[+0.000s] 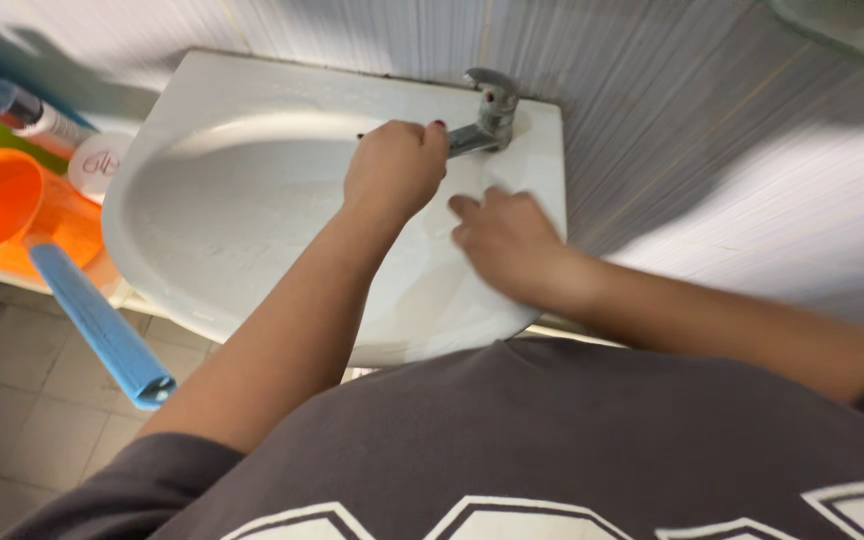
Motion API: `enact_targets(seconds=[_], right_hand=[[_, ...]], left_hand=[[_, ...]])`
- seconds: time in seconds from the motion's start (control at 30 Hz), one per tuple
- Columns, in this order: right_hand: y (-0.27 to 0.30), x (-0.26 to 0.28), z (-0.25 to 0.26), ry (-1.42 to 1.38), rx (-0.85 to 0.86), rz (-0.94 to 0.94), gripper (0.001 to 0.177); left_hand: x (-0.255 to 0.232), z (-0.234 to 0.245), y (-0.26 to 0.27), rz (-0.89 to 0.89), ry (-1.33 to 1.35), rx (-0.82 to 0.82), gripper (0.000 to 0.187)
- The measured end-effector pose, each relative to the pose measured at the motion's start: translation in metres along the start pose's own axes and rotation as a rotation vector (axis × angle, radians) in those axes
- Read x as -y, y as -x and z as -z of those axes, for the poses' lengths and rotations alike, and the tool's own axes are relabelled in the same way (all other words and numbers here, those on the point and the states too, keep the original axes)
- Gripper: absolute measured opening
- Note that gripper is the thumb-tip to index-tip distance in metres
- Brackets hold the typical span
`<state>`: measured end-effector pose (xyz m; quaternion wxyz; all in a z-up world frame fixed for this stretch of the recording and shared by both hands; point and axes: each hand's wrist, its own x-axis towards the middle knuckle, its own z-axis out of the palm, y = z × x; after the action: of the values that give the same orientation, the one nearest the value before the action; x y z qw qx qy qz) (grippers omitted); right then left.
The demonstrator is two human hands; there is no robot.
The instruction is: The person cleans a sink by applying liquid soap from a packet and scrubbing the surface with a small brush by hand, rinsing the sink with water, and wiping the faucet and basin edges.
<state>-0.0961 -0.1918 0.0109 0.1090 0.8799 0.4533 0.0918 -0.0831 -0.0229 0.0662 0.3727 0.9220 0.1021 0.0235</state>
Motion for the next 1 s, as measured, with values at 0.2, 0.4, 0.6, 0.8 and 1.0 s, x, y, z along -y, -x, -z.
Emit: enact_targets(seconds=[0.2, 0.4, 0.6, 0.8, 1.0], right_hand=[[-0.005, -0.001, 0.014, -0.004, 0.017, 0.027, 0.018], [0.032, -0.028, 0.077, -0.252, 0.186, -0.156, 0.023], [0.050, -0.005, 0.070, -0.342, 0.088, -0.248, 0.032], [0.015, 0.039, 0.032, -0.541, 0.155, -0.176, 0.025], [-0.028, 0.058, 0.035, -0.401, -0.296, -0.226, 0.055]], left_hand=[[0.008, -0.005, -0.003, 0.027, 0.020, 0.051, 0.048], [0.020, -0.026, -0.009, -0.148, -0.058, -0.017, 0.052], [0.018, -0.066, -0.002, -0.464, -0.255, 0.010, 0.042], [0.004, -0.056, 0.009, -0.268, -0.048, 0.177, 0.057], [0.030, 0.010, -0.026, -0.213, 0.112, -0.194, 0.049]])
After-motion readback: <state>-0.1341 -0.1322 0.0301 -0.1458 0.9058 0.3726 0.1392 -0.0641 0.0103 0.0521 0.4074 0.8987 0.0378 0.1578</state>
